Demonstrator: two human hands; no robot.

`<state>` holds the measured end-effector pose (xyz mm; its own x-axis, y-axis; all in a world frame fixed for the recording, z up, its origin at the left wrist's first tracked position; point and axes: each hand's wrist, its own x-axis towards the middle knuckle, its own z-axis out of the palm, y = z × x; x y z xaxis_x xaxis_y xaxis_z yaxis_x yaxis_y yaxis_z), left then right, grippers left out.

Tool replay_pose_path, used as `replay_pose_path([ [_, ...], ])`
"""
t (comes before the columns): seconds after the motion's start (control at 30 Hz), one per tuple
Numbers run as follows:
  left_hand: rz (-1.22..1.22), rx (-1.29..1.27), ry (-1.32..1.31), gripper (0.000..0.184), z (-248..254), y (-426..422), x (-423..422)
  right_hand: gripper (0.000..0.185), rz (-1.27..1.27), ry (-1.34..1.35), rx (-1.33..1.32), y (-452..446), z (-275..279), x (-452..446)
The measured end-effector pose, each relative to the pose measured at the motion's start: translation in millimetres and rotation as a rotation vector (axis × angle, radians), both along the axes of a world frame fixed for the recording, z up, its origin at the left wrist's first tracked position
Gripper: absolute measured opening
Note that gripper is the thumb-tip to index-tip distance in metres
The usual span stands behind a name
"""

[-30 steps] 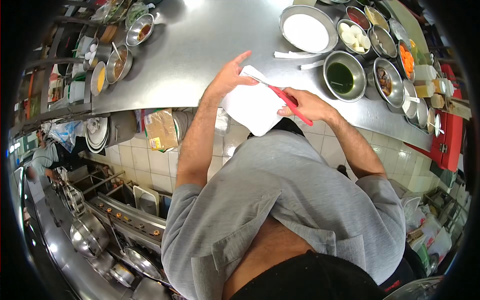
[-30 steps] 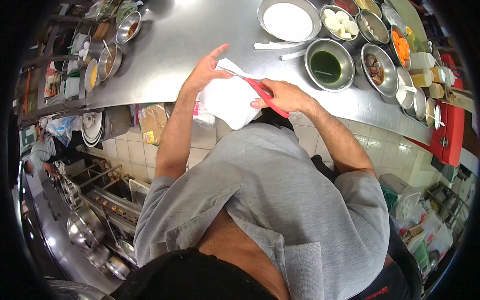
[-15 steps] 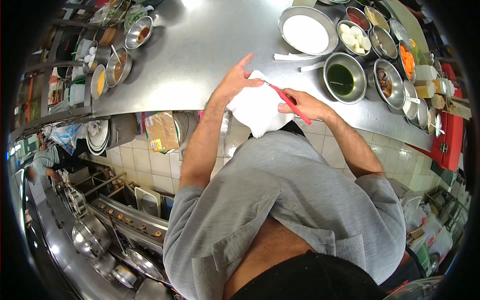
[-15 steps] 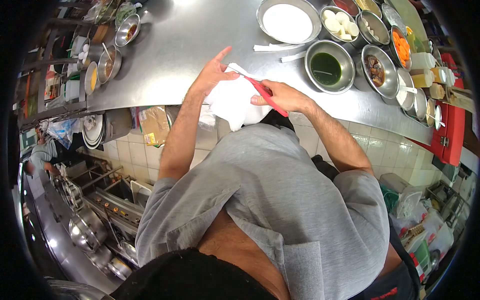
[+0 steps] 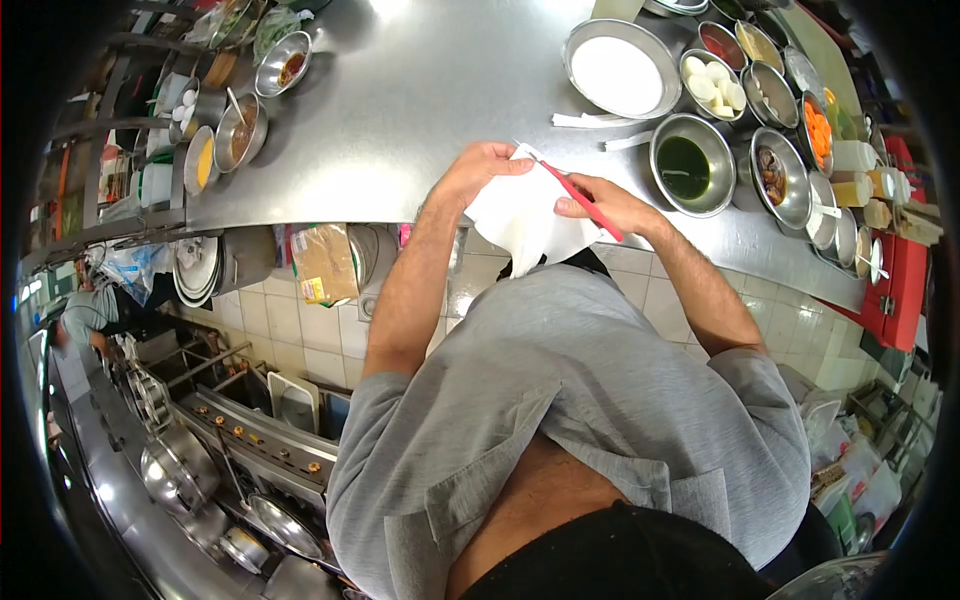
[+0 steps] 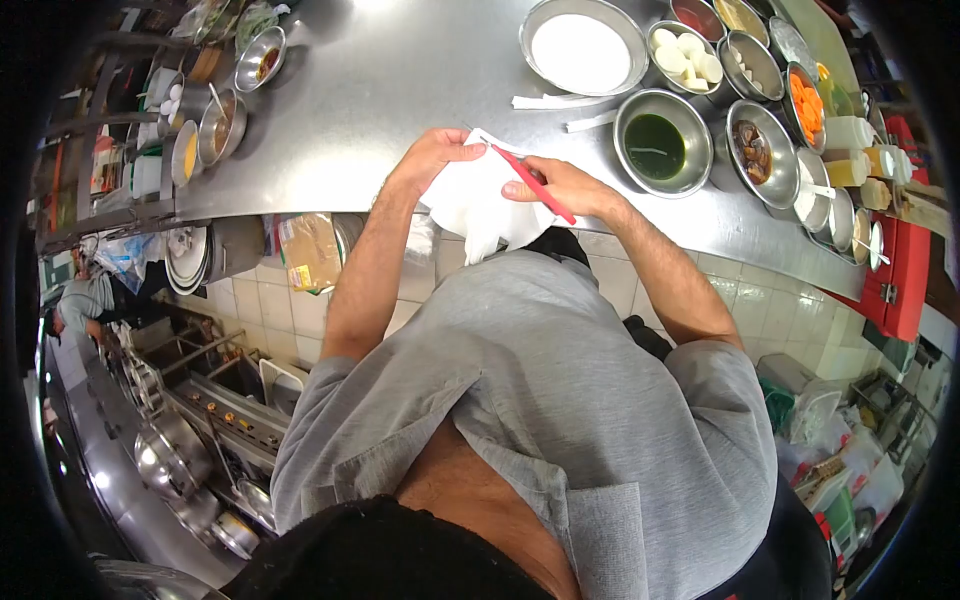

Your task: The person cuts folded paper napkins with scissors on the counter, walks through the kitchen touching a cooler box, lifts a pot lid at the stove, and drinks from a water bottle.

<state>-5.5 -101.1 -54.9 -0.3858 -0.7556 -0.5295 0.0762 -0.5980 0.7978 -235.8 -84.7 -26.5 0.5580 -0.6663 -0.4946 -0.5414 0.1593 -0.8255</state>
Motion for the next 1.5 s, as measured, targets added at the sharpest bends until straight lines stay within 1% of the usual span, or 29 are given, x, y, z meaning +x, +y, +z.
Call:
replay_pose_path([
  [0.03,0.005,0.026,0.036,0.029,-0.6,-0.5,-0.4,0.061,-0.002,0.008,0.008,-2.3,0.4,-0.3],
  [0.17,0.007,0.035,0.011,0.028,-6.5,-3.5,2.3,0.063,0.030,0.025,0.068,-4.3,-17.2,-3.3],
  [0.27,0.026,0.042,0.014,0.030,-13.8,-3.8,3.4,0.061,-0.034,-0.058,-0.032,-1.2,-28.1,-3.5],
  [0.33,0.030,0.052,0.031,0.032,-16.5,-2.8,4.3,0.059,0.065,0.020,-0.029,-7.2,-14.3,-1.9],
  [0.43,0.017,0.064,0.048,0.033,-17.6,-3.5,1.2,0.057,0.050,0.024,-0.012,-12.1,-0.4,5.6],
  [0.53,0.030,0.066,0.032,0.031,-10.9,-2.8,4.2,0.054,0.053,0.009,-0.013,-17.5,-4.0,4.0],
  [0.57,0.038,0.061,0.033,0.031,-9.8,-2.0,8.3,0.053,0.015,0.117,-0.026,-20.2,-6.7,4.7],
  [0.6,0.049,0.021,-0.003,0.030,-8.5,-0.4,15.8,0.053,0.025,0.116,-0.032,-19.8,-13.8,3.1],
  [0.67,0.087,-0.032,-0.041,0.029,-6.0,2.8,33.4,0.049,-0.083,0.074,-0.152,-24.8,-26.0,-1.6],
  [0.7,0.210,-0.073,-0.001,0.028,-6.2,8.3,43.6,0.046,-0.009,0.180,-0.314,-27.5,-19.6,-0.9],
  [0.73,0.337,-0.121,0.037,0.027,-1.7,12.7,52.9,0.045,0.027,0.250,-0.355,-27.3,-0.8,5.6],
  [0.77,0.375,-0.139,0.031,0.027,2.5,17.3,60.9,0.044,0.007,0.299,-0.455,-31.2,-4.6,7.9],
  [0.8,0.510,-0.177,0.158,0.026,9.3,24.9,66.5,0.042,-0.011,0.341,-0.558,-36.2,-12.2,7.7],
  [0.83,0.643,-0.225,0.286,0.026,16.3,32.1,70.9,0.043,-0.071,0.266,-0.727,-36.9,-13.1,9.7],
  [0.87,0.688,-0.257,0.278,0.026,23.7,37.6,73.0,0.044,-0.133,0.177,-0.895,-36.3,-10.7,12.0],
  [0.93,0.839,-0.336,0.439,0.028,37.8,48.4,70.0,0.042,-0.196,0.104,-1.079,-33.4,0.1,21.0],
  [1.0,0.916,-0.342,0.587,0.029,47.2,56.4,63.1,0.049,-0.419,-0.262,-0.561,-33.0,-14.6,29.9],
  [1.03,0.920,-0.393,0.671,0.030,44.4,57.5,57.2,0.057,-0.423,-0.678,-0.090,-33.6,-19.9,34.9],
  [1.07,0.981,-0.369,0.661,0.031,55.9,63.5,46.7,0.065,-0.400,-1.016,0.445,-32.4,-22.4,43.0],
  [1.1,1.035,-0.402,0.662,0.031,45.8,61.3,37.2,0.072,-0.309,-1.174,0.586,-19.6,-8.9,59.8],
  [1.13,1.151,-0.329,0.617,0.028,46.9,65.0,25.3,0.079,-0.227,-1.321,0.736,-5.2,10.0,76.8],
  [1.2,1.186,-0.269,0.466,0.028,34.6,74.5,13.5,0.080,-0.236,-1.381,0.622,5.0,26.6,99.0],
  [1.23,1.187,-0.322,0.318,0.028,24.5,78.7,9.6,0.072,-0.245,-1.351,0.605,-0.7,18.8,98.5],
  [1.27,1.176,-0.366,0.170,0.029,14.0,83.1,8.8,0.061,-0.432,-1.050,0.480,-7.3,4.8,98.2],
  [1.33,1.016,-0.464,-0.248,0.033,10.6,94.0,14.8,0.050,-0.394,-0.791,0.198,-2.1,10.3,112.9],
  [1.37,1.008,-0.625,-0.725,0.039,7.9,99.3,13.8,0.050,-0.372,-0.797,0.202,-2.5,9.9,114.9],
  [1.4,1.027,-0.627,-0.733,0.039,22.5,106.0,16.5,0.049,-0.325,-0.789,0.145,-3.6,8.6,114.3],
  [1.47,0.745,-0.884,-0.851,0.045,54.2,114.3,19.9,0.048,-0.276,-0.793,0.087,-4.0,14.5,119.5],
  [1.5,0.583,-0.929,-0.673,0.063,59.4,113.5,23.4,0.048,-0.229,-0.775,0.139,-0.4,24.1,120.8],
])
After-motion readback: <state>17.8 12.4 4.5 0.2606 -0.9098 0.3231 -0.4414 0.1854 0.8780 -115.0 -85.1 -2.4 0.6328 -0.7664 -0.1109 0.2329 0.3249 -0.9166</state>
